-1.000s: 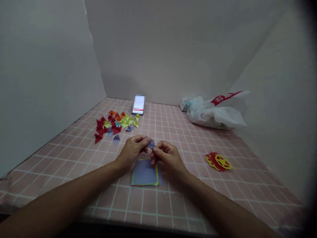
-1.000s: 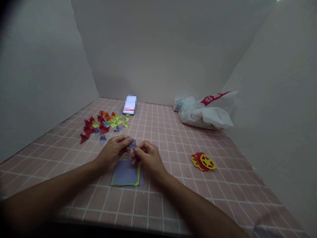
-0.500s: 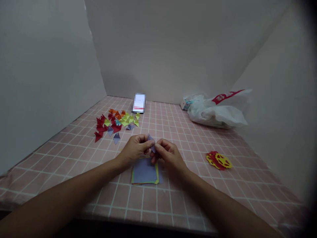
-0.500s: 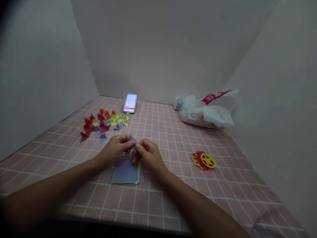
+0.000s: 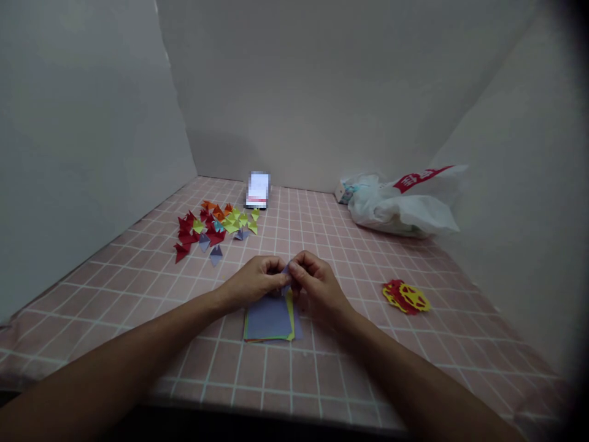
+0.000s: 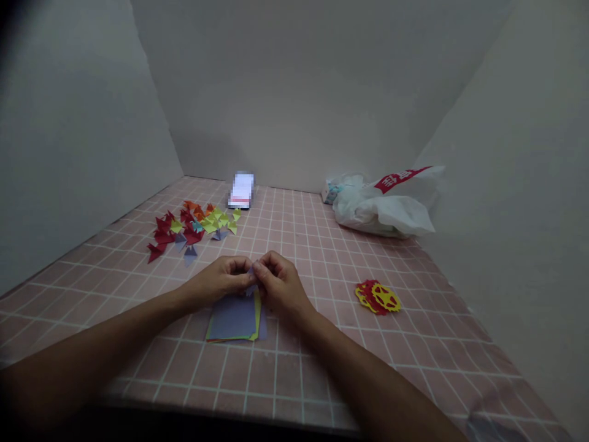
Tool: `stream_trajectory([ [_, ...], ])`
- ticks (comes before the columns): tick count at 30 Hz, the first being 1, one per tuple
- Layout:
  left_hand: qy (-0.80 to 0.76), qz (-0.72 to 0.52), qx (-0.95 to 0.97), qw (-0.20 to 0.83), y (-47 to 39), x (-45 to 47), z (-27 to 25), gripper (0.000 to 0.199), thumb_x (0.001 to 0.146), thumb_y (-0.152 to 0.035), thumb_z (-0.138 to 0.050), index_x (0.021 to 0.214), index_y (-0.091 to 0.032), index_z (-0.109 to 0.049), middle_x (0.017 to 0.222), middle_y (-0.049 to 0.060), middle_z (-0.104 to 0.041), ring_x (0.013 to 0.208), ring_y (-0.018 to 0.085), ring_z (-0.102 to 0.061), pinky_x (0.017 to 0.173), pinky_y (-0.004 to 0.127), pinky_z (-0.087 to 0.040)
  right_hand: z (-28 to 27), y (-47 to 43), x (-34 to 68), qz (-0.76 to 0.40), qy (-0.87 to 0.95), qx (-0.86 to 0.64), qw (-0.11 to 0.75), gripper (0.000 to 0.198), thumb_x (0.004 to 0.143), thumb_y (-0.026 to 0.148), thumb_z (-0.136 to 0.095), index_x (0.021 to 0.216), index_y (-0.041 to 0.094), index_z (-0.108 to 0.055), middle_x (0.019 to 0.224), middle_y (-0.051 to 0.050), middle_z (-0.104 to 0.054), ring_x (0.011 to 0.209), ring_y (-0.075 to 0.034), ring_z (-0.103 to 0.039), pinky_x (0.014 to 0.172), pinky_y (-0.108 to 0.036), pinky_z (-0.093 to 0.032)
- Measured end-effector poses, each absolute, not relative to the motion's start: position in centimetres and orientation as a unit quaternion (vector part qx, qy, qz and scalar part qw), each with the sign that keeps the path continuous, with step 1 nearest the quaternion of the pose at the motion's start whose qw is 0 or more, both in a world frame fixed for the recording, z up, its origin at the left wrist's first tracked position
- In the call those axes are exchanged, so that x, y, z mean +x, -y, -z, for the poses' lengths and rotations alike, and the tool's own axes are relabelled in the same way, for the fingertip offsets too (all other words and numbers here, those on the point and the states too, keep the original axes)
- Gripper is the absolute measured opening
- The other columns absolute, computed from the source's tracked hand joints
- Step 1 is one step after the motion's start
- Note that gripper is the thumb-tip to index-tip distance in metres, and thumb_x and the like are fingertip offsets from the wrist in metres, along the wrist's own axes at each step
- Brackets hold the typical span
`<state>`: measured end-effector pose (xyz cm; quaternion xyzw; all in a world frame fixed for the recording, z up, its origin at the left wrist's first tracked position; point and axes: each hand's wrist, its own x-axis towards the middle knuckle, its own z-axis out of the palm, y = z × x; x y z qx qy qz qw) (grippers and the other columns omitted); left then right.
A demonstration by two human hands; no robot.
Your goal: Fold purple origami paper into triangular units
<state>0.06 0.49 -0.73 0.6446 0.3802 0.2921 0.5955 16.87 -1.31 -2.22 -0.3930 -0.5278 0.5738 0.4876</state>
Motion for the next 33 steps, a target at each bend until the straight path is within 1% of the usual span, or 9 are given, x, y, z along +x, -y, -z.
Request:
stream_trajectory([
  [2,-0.391,-0.278,0.651,0.589,-0.51,0.01,0.78,0.012,0.073,-0.026,-0.065,0.068,-0.017,-0.059,0.061,-0.002,-0.056,0.054,0.01,-0.048,0.052,0.022,-0.035,2.41,1.25,16.88,-0.593,0.528,-0.384,0.471,0.031,0.079,0.043,-0.075,0.075,0.022,-0.053,0.058,0.007,-0.05,0.045,-0.008,-0.043,0.044,-0.021,-0.033],
  [4,-0.39,-0.269,0.647,0.597,-0.52,0.0,0.87,0.011,0.073,-0.024,-0.066,0.068,-0.017,-0.059,0.06,-0.002,-0.057,0.052,0.009,-0.049,0.051,0.022,-0.035,2.55,1.22,16.93,-0.592,0.534,-0.384,0.466,0.032,0.078,0.043,-0.077,0.073,0.021,-0.054,0.057,0.007,-0.05,0.044,-0.008,-0.043,0.042,-0.021,-0.032],
  [8,-0.361,-0.275,0.611,0.649,-0.52,0.11,0.95,0.018,0.077,-0.033,-0.068,0.075,-0.017,-0.059,0.066,0.001,-0.066,0.055,0.011,-0.058,0.056,0.024,-0.045,2.39,1.42,17.01,-0.563,0.524,-0.404,0.495,0.034,0.081,0.045,-0.073,0.069,0.021,-0.052,0.053,0.005,-0.056,0.044,-0.011,-0.051,0.042,-0.022,-0.038],
  [12,-0.366,-0.298,0.566,0.676,-0.53,0.26,0.84,0.025,0.074,-0.036,-0.074,0.073,-0.017,-0.058,0.066,0.002,-0.069,0.055,0.012,-0.061,0.057,0.025,-0.048,2.12,1.7,17.0,-0.517,0.525,-0.426,0.525,0.034,0.086,0.044,-0.068,0.068,0.021,-0.052,0.053,0.004,-0.058,0.043,-0.011,-0.054,0.043,-0.023,-0.041],
  [16,-0.387,-0.327,0.548,0.665,-0.59,0.31,0.91,0.023,0.072,-0.033,-0.075,0.071,-0.016,-0.06,0.063,0.0,-0.066,0.055,0.01,-0.059,0.058,0.024,-0.045,2.28,1.5,17.03,-0.497,0.523,-0.424,0.548,0.033,0.088,0.043,-0.067,0.069,0.02,-0.052,0.054,0.003,-0.06,0.043,-0.011,-0.055,0.045,-0.023,-0.043],
  [21,-0.391,-0.363,0.56,0.634,-0.71,0.23,1.01,0.019,0.072,-0.03,-0.074,0.072,-0.016,-0.061,0.063,-0.002,-0.062,0.055,0.009,-0.054,0.057,0.023,-0.042,2.51,0.98,17.13,-0.532,0.526,-0.402,0.529,0.029,0.085,0.041,-0.07,0.072,0.02,-0.055,0.057,0.004,-0.061,0.045,-0.011,-0.055,0.047,-0.023,-0.044],
  [24,-0.397,-0.374,0.559,0.625,-0.72,0.22,0.75,0.02,0.076,-0.034,-0.072,0.076,-0.015,-0.064,0.068,-0.001,-0.064,0.059,0.01,-0.056,0.061,0.024,-0.044,2.48,0.9,17.18,-0.53,0.521,-0.391,0.543,0.027,0.084,0.039,-0.071,0.073,0.02,-0.055,0.06,0.004,-0.062,0.047,-0.01,-0.057,0.048,-0.023,-0.045],
  [27,-0.405,-0.377,0.543,0.631,-0.71,0.24,0.53,0.025,0.08,-0.039,-0.069,0.075,-0.015,-0.065,0.069,0.001,-0.065,0.06,0.011,-0.058,0.063,0.025,-0.047,2.38,0.93,17.19,-0.516,0.516,-0.395,0.558,0.027,0.085,0.039,-0.07,0.073,0.02,-0.055,0.061,0.003,-0.063,0.047,-0.011,-0.058,0.048,-0.023,-0.047],
  [33,-0.412,-0.411,0.538,0.61,-0.67,0.2,0.55,0.021,0.076,-0.034,-0.073,0.076,-0.015,-0.065,0.068,0.0,-0.065,0.06,0.011,-0.059,0.063,0.026,-0.049,2.4,0.98,17.13,-0.52,0.5,-0.404,0.563,0.026,0.085,0.038,-0.07,0.074,0.02,-0.055,0.063,0.003,-0.064,0.047,-0.011,-0.059,0.049,-0.024,-0.047],
])
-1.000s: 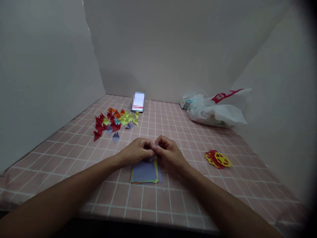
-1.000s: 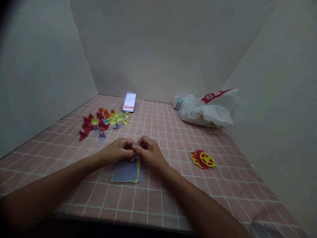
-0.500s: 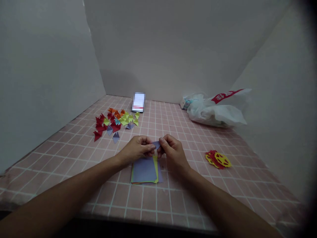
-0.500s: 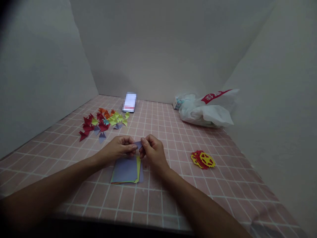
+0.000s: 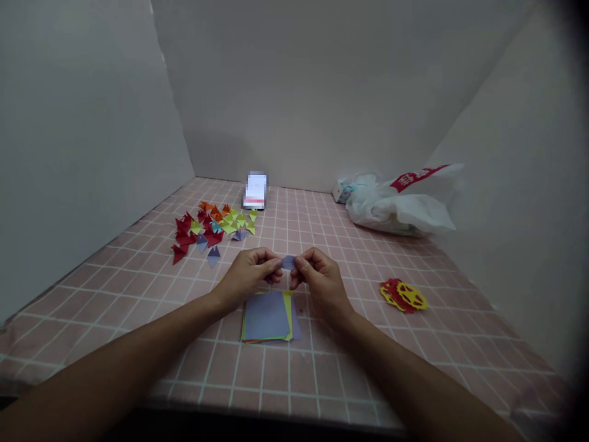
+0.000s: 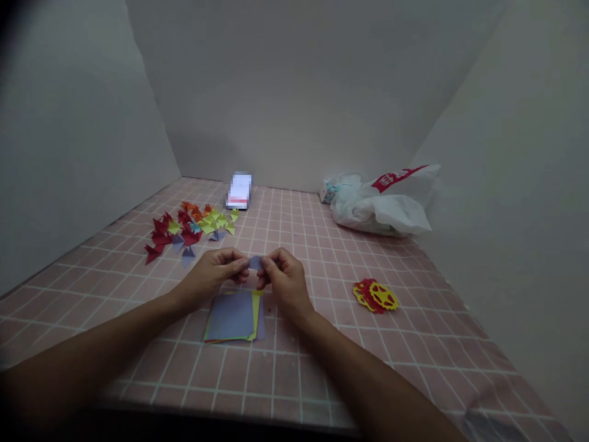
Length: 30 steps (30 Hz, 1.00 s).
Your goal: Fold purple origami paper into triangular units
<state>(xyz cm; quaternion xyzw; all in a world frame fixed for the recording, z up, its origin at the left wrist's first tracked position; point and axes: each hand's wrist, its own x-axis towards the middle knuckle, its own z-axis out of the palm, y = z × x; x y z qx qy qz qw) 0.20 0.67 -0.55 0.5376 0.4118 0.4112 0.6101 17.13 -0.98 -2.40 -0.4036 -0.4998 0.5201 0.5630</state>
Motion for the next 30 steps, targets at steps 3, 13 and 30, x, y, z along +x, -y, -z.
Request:
stream_trajectory([
  [3,-0.415,-0.429,0.53,0.603,-0.7,0.16,0.5,0.019,0.076,-0.032,-0.073,0.077,-0.015,-0.065,0.069,0.001,-0.067,0.063,0.012,-0.061,0.065,0.026,-0.05,2.52,0.96,17.14,-0.523,0.493,-0.402,0.568,0.025,0.084,0.037,-0.071,0.075,0.02,-0.056,0.064,0.002,-0.065,0.048,-0.011,-0.06,0.05,-0.024,-0.048],
  [13,-0.379,-0.491,0.548,0.561,-0.57,0.49,0.67,0.021,0.072,-0.024,-0.074,0.089,-0.017,-0.065,0.081,0.0,-0.069,0.075,0.013,-0.066,0.073,0.027,-0.055,2.37,0.94,16.98,-0.582,0.426,-0.385,0.576,0.025,0.079,0.037,-0.075,0.075,0.019,-0.058,0.067,0.002,-0.067,0.05,-0.01,-0.06,0.052,-0.025,-0.053],
  [30,-0.397,-0.468,0.602,0.51,-0.27,0.0,-0.23,0.016,0.079,-0.031,-0.069,0.082,-0.016,-0.067,0.078,0.003,-0.069,0.075,0.016,-0.066,0.071,0.028,-0.053,2.43,0.99,16.9,-0.58,0.431,-0.383,0.575,0.022,0.08,0.033,-0.074,0.076,0.019,-0.058,0.069,0.002,-0.069,0.05,-0.011,-0.061,0.053,-0.025,-0.052],
])
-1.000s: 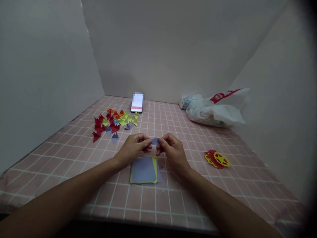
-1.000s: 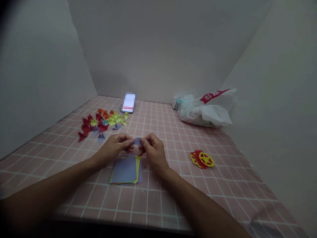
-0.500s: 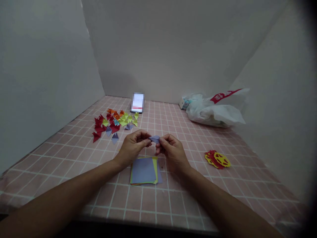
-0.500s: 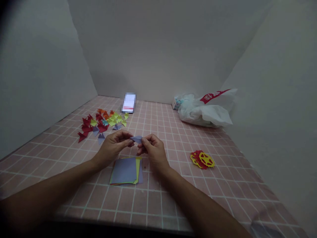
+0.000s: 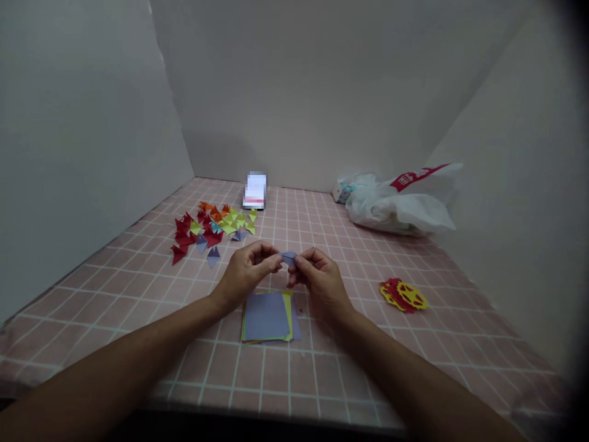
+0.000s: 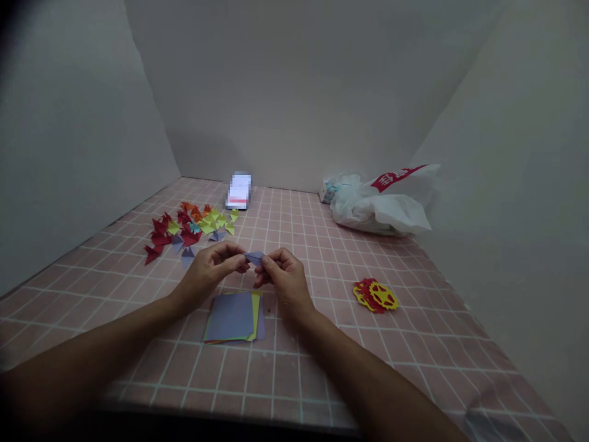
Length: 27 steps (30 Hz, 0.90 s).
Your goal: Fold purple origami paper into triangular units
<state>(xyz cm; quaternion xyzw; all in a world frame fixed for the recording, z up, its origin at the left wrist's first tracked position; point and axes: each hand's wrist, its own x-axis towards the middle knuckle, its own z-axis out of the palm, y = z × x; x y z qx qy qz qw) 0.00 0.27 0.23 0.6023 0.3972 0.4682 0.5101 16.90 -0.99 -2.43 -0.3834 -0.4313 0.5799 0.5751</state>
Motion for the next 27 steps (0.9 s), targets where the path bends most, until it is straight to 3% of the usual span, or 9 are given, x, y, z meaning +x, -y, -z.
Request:
stream_trajectory([
  [9,-0.391,-0.513,0.619,0.448,-0.28,0.21,0.05,0.018,0.08,-0.027,-0.067,0.067,-0.017,-0.062,0.07,0.001,-0.065,0.068,0.014,-0.059,0.065,0.027,-0.047,2.41,1.14,16.85,-0.557,0.475,-0.383,0.563,0.02,0.081,0.03,-0.075,0.075,0.019,-0.059,0.072,0.0,-0.071,0.053,-0.012,-0.064,0.056,-0.026,-0.05],
  [17,-0.372,-0.545,0.613,0.434,-0.65,0.19,0.7,0.018,0.079,-0.023,-0.068,0.066,-0.017,-0.057,0.072,0.0,-0.062,0.069,0.013,-0.058,0.066,0.027,-0.045,2.49,1.19,16.83,-0.575,0.477,-0.368,0.554,0.02,0.081,0.03,-0.075,0.075,0.019,-0.059,0.074,0.0,-0.072,0.056,-0.012,-0.066,0.059,-0.026,-0.051],
  [23,-0.37,-0.527,0.645,0.411,-0.58,0.09,0.52,0.018,0.081,-0.021,-0.067,0.066,-0.017,-0.057,0.075,0.001,-0.064,0.07,0.013,-0.059,0.066,0.026,-0.046,2.54,1.02,16.9,-0.568,0.495,-0.366,0.545,0.018,0.083,0.035,-0.074,0.086,0.02,-0.063,0.075,0.0,-0.071,0.056,-0.012,-0.065,0.058,-0.026,-0.05],
  [27,-0.366,-0.519,0.66,0.401,-0.38,0.14,0.35,0.019,0.08,-0.02,-0.067,0.065,-0.017,-0.058,0.074,0.002,-0.065,0.07,0.014,-0.06,0.066,0.026,-0.046,2.64,1.0,16.88,-0.552,0.502,-0.373,0.551,0.016,0.083,0.031,-0.073,0.079,0.019,-0.063,0.07,0.001,-0.069,0.055,-0.012,-0.064,0.057,-0.026,-0.049],
])
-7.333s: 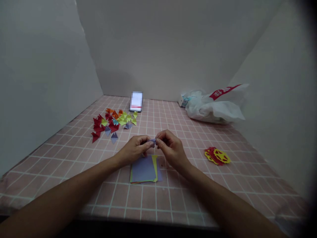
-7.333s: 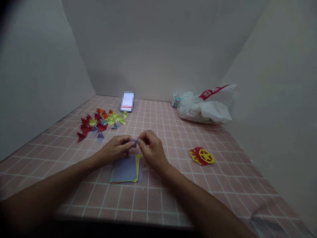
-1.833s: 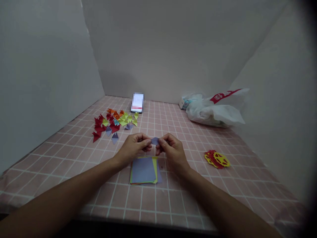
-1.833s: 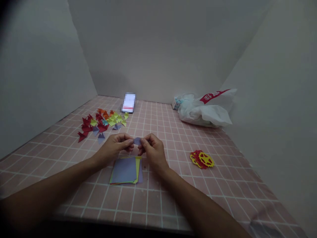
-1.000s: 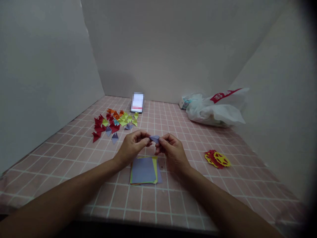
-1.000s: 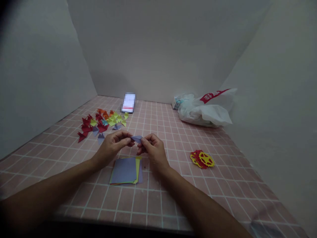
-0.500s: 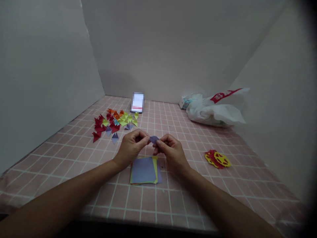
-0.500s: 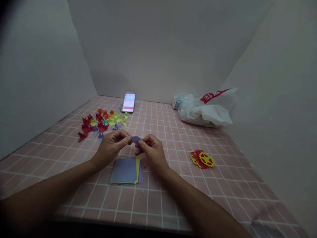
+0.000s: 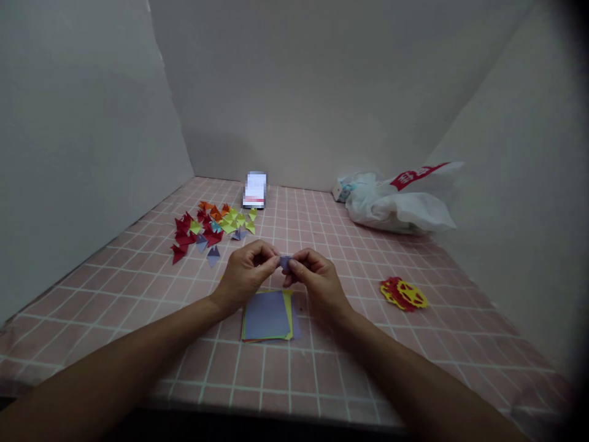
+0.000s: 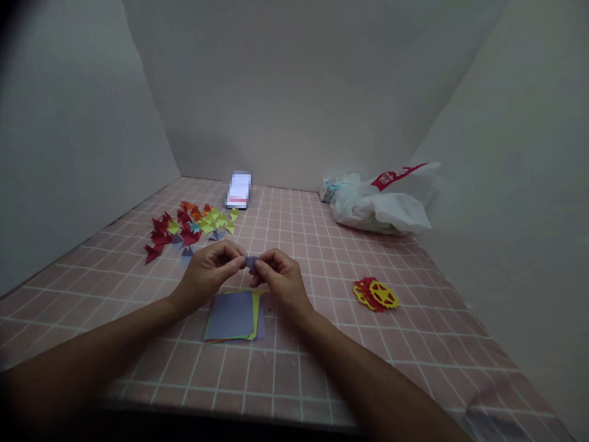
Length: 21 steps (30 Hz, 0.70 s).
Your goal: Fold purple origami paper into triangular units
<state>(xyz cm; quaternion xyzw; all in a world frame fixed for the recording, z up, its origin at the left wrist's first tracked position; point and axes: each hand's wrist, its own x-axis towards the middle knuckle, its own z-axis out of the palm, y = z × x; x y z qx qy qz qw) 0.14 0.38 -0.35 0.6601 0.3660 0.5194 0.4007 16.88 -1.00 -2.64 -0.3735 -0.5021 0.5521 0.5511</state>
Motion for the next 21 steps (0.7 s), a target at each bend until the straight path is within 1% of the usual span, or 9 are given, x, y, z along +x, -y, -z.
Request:
stream_trajectory([
  [2,-0.365,-0.52,0.65,0.418,-0.36,0.2,0.39,0.019,0.08,-0.021,-0.068,0.064,-0.017,-0.058,0.073,0.001,-0.064,0.07,0.014,-0.06,0.067,0.027,-0.046,2.64,1.08,16.86,-0.545,0.505,-0.378,0.552,0.016,0.083,0.03,-0.073,0.076,0.019,-0.062,0.067,0.001,-0.068,0.055,-0.012,-0.064,0.058,-0.026,-0.049],
  [7,-0.371,-0.527,0.611,0.459,-0.53,0.3,0.67,0.019,0.077,-0.022,-0.07,0.065,-0.017,-0.056,0.076,0.001,-0.063,0.072,0.014,-0.06,0.068,0.028,-0.047,2.33,1.43,16.75,-0.539,0.51,-0.387,0.547,0.016,0.084,0.031,-0.071,0.077,0.02,-0.061,0.063,0.001,-0.067,0.057,-0.013,-0.064,0.06,-0.028,-0.049],
  [11,-0.371,-0.53,0.625,0.437,-0.55,0.24,0.63,0.018,0.076,-0.021,-0.069,0.066,-0.018,-0.055,0.077,0.001,-0.063,0.073,0.014,-0.06,0.07,0.029,-0.047,2.02,1.58,16.6,-0.541,0.514,-0.391,0.539,0.017,0.083,0.034,-0.073,0.083,0.021,-0.062,0.068,0.003,-0.065,0.059,-0.013,-0.063,0.06,-0.028,-0.049],
  [13,-0.378,-0.514,0.653,0.409,-0.47,0.18,0.58,0.013,0.078,-0.02,-0.067,0.07,-0.018,-0.057,0.076,0.001,-0.062,0.072,0.014,-0.059,0.068,0.028,-0.046,1.97,1.57,16.56,-0.54,0.512,-0.394,0.539,0.019,0.081,0.035,-0.075,0.086,0.021,-0.063,0.072,0.003,-0.063,0.06,-0.012,-0.062,0.059,-0.027,-0.048],
  [16,-0.379,-0.482,0.694,0.378,-0.32,0.13,0.64,0.004,0.08,-0.017,-0.064,0.079,-0.018,-0.06,0.076,0.0,-0.061,0.071,0.014,-0.059,0.067,0.028,-0.044,2.07,1.53,16.62,-0.539,0.52,-0.398,0.529,0.017,0.08,0.034,-0.075,0.081,0.021,-0.065,0.07,0.003,-0.062,0.062,-0.013,-0.06,0.061,-0.027,-0.047],
  [19,-0.368,-0.477,0.698,0.388,-0.23,0.22,0.79,0.006,0.08,-0.017,-0.064,0.082,-0.019,-0.059,0.077,-0.001,-0.06,0.072,0.013,-0.058,0.067,0.028,-0.045,2.14,1.53,16.76,-0.532,0.533,-0.401,0.522,0.017,0.081,0.032,-0.073,0.074,0.02,-0.065,0.066,0.001,-0.065,0.064,-0.014,-0.061,0.066,-0.029,-0.047],
  [21,-0.363,-0.485,0.676,0.419,-0.25,0.34,0.89,0.009,0.079,-0.017,-0.066,0.082,-0.019,-0.057,0.078,-0.001,-0.058,0.073,0.013,-0.057,0.068,0.028,-0.045,2.07,1.59,16.82,-0.523,0.539,-0.401,0.524,0.018,0.081,0.032,-0.073,0.072,0.02,-0.064,0.066,0.0,-0.067,0.064,-0.015,-0.062,0.067,-0.03,-0.048],
])
